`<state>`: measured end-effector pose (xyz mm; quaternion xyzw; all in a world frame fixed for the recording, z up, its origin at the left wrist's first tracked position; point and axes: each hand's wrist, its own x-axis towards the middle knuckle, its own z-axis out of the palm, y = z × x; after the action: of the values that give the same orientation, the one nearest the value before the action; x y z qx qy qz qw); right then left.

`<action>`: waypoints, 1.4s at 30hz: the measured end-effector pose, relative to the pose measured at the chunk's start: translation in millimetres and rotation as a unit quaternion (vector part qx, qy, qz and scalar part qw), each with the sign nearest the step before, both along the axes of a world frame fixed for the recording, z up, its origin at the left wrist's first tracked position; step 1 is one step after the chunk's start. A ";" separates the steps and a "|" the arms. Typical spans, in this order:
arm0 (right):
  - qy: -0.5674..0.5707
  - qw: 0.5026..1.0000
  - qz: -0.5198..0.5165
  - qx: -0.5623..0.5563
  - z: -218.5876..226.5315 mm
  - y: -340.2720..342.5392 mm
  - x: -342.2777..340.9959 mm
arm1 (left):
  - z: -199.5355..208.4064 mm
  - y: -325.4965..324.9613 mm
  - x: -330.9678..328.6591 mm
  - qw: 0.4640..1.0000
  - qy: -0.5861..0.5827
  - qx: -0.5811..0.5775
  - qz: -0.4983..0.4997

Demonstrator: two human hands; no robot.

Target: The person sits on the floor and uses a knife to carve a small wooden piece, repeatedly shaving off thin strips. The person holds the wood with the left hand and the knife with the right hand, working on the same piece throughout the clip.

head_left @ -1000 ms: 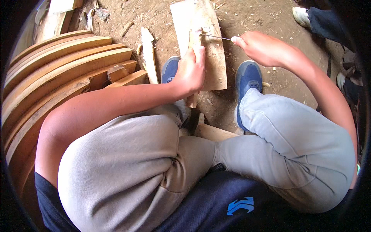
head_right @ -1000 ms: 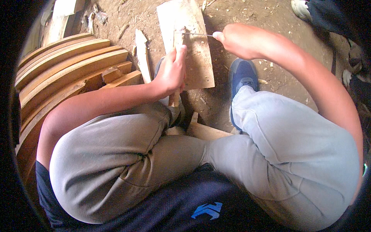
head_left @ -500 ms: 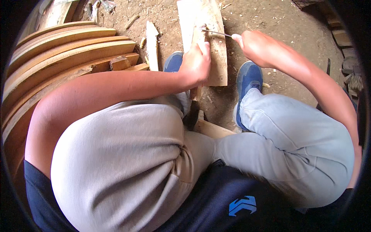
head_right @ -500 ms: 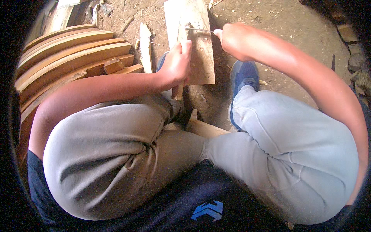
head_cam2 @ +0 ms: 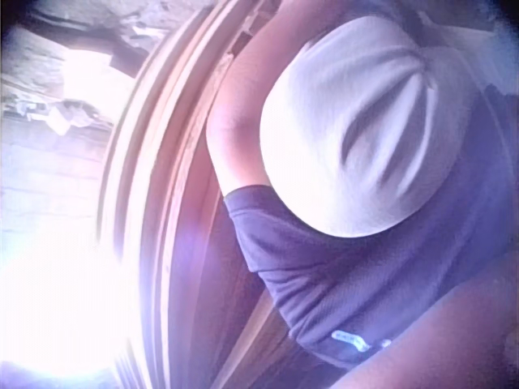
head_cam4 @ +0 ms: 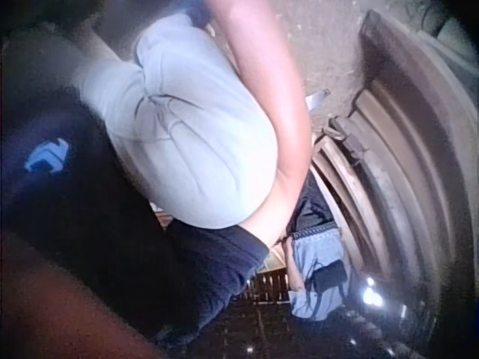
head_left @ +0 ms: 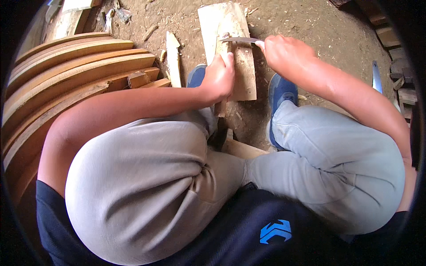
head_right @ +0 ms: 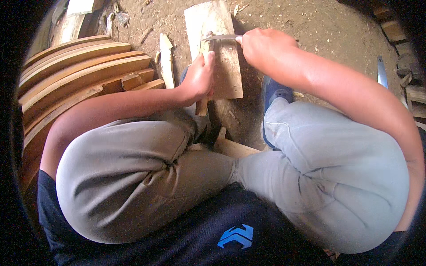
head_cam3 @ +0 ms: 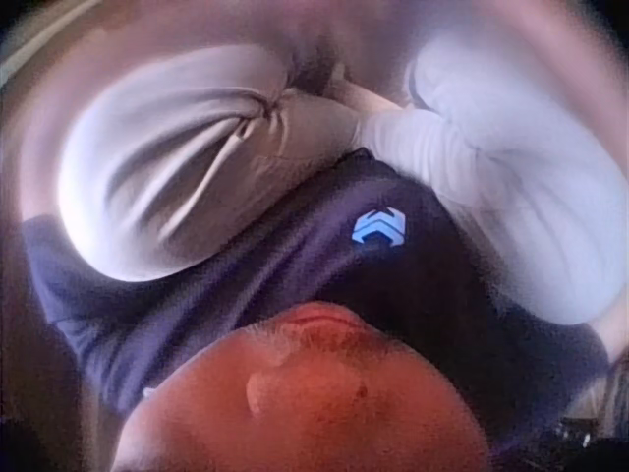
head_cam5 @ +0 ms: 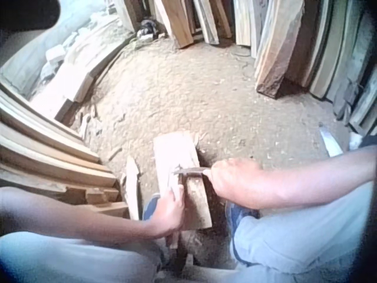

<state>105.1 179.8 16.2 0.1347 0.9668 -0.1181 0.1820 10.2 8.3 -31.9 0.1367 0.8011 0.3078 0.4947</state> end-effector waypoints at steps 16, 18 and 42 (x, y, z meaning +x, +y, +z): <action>-0.023 0.979 0.024 -0.201 10.7 43.5 -22.1 | 15.8 -3.7 -3.5 0.999 -0.046 -0.007 0.022; 0.022 0.983 0.047 -0.175 -1.0 45.6 -21.1 | 17.9 -3.8 -4.7 0.998 -0.047 -0.006 0.029; 0.055 0.987 0.153 0.006 -14.3 47.2 -27.7 | 14.7 -2.4 -8.0 0.999 -0.010 -0.041 0.011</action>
<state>77.4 227.0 1.9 -0.0207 0.9853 -0.0906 0.1434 2.3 6.0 -17.3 0.1041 0.8096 0.2813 0.5045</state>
